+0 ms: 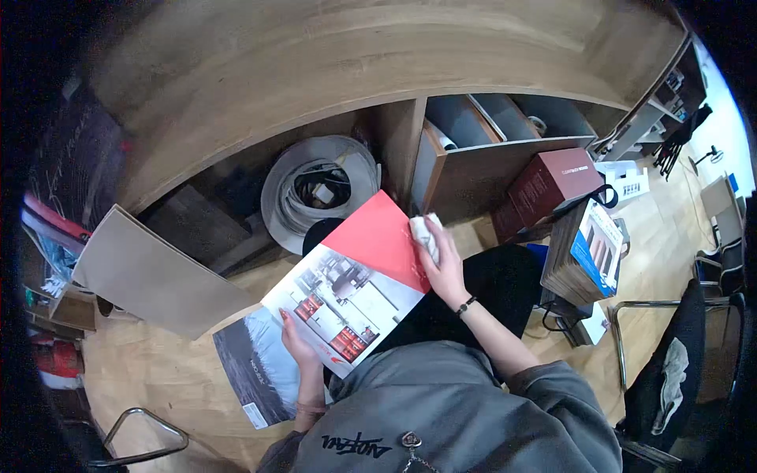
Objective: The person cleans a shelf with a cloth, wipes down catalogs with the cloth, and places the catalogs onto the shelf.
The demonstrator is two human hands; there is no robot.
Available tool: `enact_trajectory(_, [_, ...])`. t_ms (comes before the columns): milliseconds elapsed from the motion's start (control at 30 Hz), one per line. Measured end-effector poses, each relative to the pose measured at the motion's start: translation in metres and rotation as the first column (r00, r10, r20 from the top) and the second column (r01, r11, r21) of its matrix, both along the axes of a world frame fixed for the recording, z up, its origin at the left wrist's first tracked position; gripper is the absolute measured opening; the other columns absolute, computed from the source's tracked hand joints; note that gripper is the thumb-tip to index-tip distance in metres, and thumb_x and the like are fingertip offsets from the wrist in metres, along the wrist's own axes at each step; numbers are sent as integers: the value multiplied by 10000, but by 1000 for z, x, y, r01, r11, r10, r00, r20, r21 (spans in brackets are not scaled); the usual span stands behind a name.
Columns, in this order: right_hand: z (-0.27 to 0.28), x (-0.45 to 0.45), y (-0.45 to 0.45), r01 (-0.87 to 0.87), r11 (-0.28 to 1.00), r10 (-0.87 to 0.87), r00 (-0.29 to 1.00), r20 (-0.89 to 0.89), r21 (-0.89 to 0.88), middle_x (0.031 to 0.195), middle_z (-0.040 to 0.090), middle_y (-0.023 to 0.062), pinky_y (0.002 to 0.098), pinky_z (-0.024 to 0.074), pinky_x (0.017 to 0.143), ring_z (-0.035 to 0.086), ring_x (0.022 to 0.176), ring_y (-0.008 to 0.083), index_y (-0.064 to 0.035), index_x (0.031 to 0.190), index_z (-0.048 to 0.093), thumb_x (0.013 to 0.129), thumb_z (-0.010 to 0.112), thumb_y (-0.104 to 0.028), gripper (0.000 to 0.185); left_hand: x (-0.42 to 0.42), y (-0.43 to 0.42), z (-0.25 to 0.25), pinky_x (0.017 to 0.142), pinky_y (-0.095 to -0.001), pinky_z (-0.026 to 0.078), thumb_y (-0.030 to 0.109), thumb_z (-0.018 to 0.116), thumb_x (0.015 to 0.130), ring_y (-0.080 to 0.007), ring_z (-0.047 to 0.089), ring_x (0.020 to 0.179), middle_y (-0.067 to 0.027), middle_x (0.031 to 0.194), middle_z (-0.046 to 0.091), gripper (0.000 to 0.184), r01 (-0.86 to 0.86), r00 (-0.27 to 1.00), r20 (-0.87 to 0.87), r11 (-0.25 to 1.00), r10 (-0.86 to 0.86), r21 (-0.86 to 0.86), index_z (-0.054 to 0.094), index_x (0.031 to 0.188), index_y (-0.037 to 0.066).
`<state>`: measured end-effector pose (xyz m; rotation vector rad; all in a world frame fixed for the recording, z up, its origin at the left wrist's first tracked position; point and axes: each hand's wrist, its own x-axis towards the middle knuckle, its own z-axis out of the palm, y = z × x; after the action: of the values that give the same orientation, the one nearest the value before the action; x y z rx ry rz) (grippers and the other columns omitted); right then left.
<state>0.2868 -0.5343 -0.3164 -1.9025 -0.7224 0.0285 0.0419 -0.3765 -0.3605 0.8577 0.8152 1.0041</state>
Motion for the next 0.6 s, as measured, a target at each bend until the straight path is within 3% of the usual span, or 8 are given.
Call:
enact_trajectory(167, [2,-9,-28,15,991,-19,1000,-25,-131,1277,472,189,371,426,926,501,1123,348,-108,1274,470,829,578,-143,460,3,4,30,854,-280,441,313,494,937,-171,565,974,-112,1107,577,439,55,993,-106,998,-55,1,503,1169,-61])
enact_trajectory(267, [1,0,-46,-105,901,-75,918,-390,-421,1275,472,198,374,426,925,495,1139,343,-81,1272,467,812,574,-92,472,16,5,51,860,-282,437,271,538,915,-174,562,977,-117,1119,571,441,119,979,-165,992,-122,-30,473,1195,-64])
enact_trajectory(333, [-3,-8,-59,-96,935,-16,951,-309,-342,1268,476,198,376,419,933,497,1136,343,-77,1275,464,800,583,-85,490,29,4,74,863,-282,435,250,560,904,-175,561,978,-119,1126,569,450,152,969,-191,987,-159,-50,457,1209,-65])
enact_trajectory(400, [-9,-20,-73,-131,972,103,984,-147,-193,1254,483,199,380,405,949,500,1129,344,-67,1281,458,776,602,-71,525,45,-5,108,886,-308,428,192,607,864,-195,558,1005,-153,1154,549,531,336,909,-291,937,-298,92,380,1270,-64])
enact_trajectory(433, [-10,-22,-76,-138,970,108,982,-153,-199,1254,483,199,380,405,949,500,1129,344,-67,1281,458,776,602,-71,525,53,-12,121,886,-308,428,192,607,864,-195,558,1005,-153,1154,549,531,331,909,-294,940,-294,84,380,1270,-64])
enact_trajectory(500, [-12,-28,-79,-213,957,222,975,21,-197,1225,495,193,386,391,963,505,1117,349,-69,1271,472,741,632,-76,553,70,-23,138,911,-335,416,167,620,842,-231,550,1046,-202,1180,524,659,476,823,-502,803,-264,358,250,1344,-48])
enact_trajectory(533, [-13,-32,-82,-255,946,280,954,105,-199,1210,501,190,389,384,970,507,1111,351,-70,1266,478,724,647,-78,567,77,-24,139,911,-335,416,167,620,842,-231,550,1046,-202,1180,524,659,467,822,-508,813,-256,346,250,1344,-48])
enact_trajectory(600, [-17,-31,-83,-194,972,204,977,65,-134,1172,517,179,391,380,974,512,1096,350,-66,1226,501,712,653,-72,536,87,-26,140,920,-345,411,182,622,833,-257,540,1081,-226,1175,521,756,429,838,-529,757,-132,492,141,1386,-3])
